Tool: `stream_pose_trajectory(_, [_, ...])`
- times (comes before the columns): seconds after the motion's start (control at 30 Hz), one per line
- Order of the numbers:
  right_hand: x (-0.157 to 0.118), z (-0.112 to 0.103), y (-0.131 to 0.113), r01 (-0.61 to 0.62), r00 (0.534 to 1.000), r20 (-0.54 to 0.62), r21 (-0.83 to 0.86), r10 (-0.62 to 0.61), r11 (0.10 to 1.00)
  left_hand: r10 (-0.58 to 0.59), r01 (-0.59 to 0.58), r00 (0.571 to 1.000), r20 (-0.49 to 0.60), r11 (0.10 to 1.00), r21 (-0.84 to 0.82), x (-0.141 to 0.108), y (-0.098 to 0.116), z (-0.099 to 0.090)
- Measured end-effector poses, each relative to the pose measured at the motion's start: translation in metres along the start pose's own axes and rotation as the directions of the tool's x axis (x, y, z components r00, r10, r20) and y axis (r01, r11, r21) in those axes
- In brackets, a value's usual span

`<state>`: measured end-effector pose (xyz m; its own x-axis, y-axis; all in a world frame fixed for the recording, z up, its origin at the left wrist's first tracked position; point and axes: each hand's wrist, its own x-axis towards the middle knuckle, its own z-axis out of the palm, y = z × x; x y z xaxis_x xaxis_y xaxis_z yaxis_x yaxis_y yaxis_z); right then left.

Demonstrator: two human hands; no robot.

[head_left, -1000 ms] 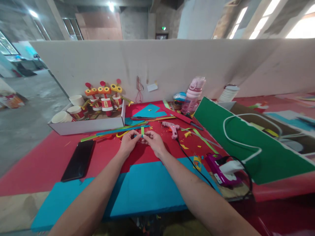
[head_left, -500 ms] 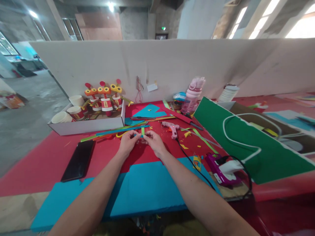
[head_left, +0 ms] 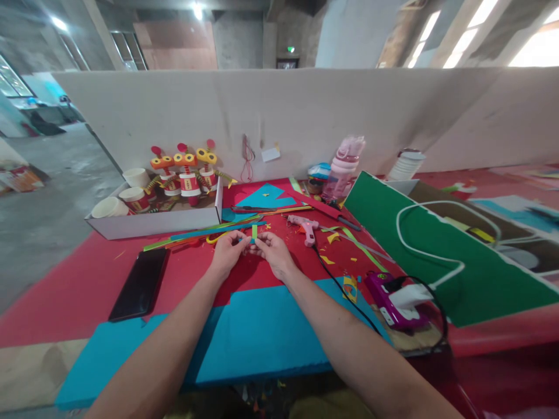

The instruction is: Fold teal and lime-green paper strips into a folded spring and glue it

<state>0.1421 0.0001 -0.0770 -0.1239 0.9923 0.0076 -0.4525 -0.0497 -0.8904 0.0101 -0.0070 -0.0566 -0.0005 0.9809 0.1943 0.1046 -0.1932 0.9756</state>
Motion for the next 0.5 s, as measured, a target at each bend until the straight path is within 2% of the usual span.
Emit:
stream_pose_trajectory(0.17, [-0.0023,0.001,-0.004,-0.026,0.998,0.058,-0.018,0.027,0.999,0.007,-0.004,0.999,-0.051,0.999,0.044,-0.0004,-0.0003,0.0003])
stream_pose_trajectory(0.27, [-0.0026,0.0015,-0.0063,-0.039,0.999,0.038,0.01,0.038,0.999,0.015,-0.014,0.997,-0.073,1.0,0.011,-0.0004,0.001,0.0008])
stream_pose_trajectory(0.37, [-0.0029,0.0018,-0.0083,-0.033,0.999,0.003,0.051,0.033,0.998,-0.016,0.015,1.0,-0.023,0.999,-0.042,-0.0001,0.0008,0.0012])
stream_pose_trajectory(0.5, [-0.0047,0.0022,-0.0096,-0.028,1.0,0.01,0.053,0.027,0.998,-0.027,0.028,0.999,0.038,1.0,-0.013,0.0004,-0.0032,0.0009])
